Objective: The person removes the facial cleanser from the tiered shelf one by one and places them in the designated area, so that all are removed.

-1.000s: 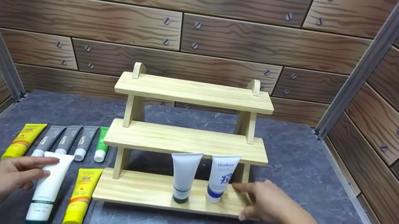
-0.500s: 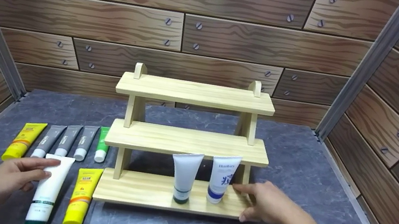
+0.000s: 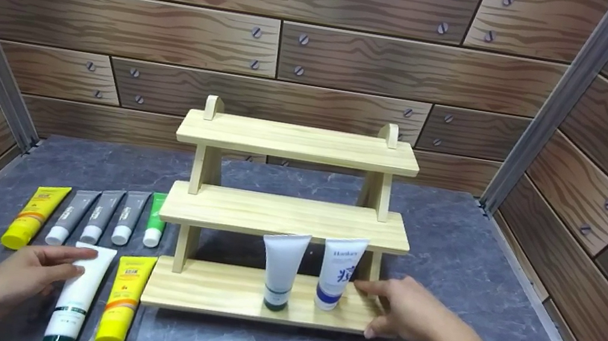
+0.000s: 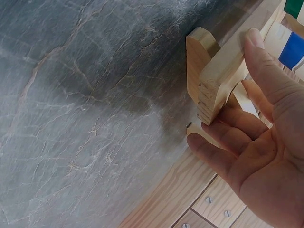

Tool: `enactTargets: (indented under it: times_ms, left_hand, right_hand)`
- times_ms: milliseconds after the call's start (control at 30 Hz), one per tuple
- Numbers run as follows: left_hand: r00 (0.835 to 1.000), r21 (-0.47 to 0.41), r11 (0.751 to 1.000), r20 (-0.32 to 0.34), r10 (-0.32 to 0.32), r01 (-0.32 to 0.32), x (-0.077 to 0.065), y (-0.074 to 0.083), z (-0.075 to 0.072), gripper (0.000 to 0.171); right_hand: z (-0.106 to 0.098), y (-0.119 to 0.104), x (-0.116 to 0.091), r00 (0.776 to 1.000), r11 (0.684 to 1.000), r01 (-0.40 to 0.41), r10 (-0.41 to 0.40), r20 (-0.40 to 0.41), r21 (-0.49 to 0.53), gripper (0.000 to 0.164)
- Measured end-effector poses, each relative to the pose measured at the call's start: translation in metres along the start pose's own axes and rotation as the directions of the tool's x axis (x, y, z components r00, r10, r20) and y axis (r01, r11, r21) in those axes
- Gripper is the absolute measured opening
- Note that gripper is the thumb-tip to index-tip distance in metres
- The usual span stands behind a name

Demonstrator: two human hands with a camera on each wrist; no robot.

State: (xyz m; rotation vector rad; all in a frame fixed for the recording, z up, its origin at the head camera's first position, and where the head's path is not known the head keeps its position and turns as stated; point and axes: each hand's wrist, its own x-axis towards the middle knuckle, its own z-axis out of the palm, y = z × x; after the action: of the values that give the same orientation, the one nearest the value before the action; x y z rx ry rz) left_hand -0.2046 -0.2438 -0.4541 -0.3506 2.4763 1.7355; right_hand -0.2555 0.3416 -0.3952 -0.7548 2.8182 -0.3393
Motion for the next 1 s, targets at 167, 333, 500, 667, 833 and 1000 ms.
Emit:
enactTargets:
  times_ms: [167,333,500,667,833,1000]
  left_hand:
    - [0.999,0.072,0.997,0.02,-0.043,0.041,0.003,0.001,0.0005,0.043]
    - [0.997,0.092,0.994,0.053,-0.059,0.054,0.0051,0.0017,0.0013,0.047]
    - [0.996,0.115,0.993,0.072,-0.043,0.035,0.0066,0.0005,0.003,0.047]
    - [0.997,0.153,0.988,0.069,-0.015,0.004,0.0075,-0.0022,0.0032,0.045]
    - [0.998,0.189,0.982,0.069,-0.004,-0.009,0.0083,-0.0028,0.0019,0.044]
    - [0.996,0.209,0.977,0.084,0.029,-0.046,0.0066,-0.0017,-0.0013,0.042]
  right_hand:
    - [-0.0004,0.0011,0.0004,1.0,1.0,0.007,-0.007,0.01,-0.001,0.08]
    - [-0.0007,0.0007,0.0007,1.0,1.0,-0.005,0.005,0.019,0.002,0.08]
    - [-0.0006,-0.0003,0.001,0.999,1.0,-0.022,0.022,0.025,0.004,0.081]
    - [-0.0003,-0.0012,0.001,0.999,0.999,-0.038,0.038,0.028,0.002,0.081]
    - [-0.0006,-0.0016,0.0008,0.999,0.999,-0.043,0.043,0.029,-0.002,0.081]
    - [-0.0004,-0.0007,0.0005,1.0,1.0,-0.015,0.015,0.016,-0.007,0.08]
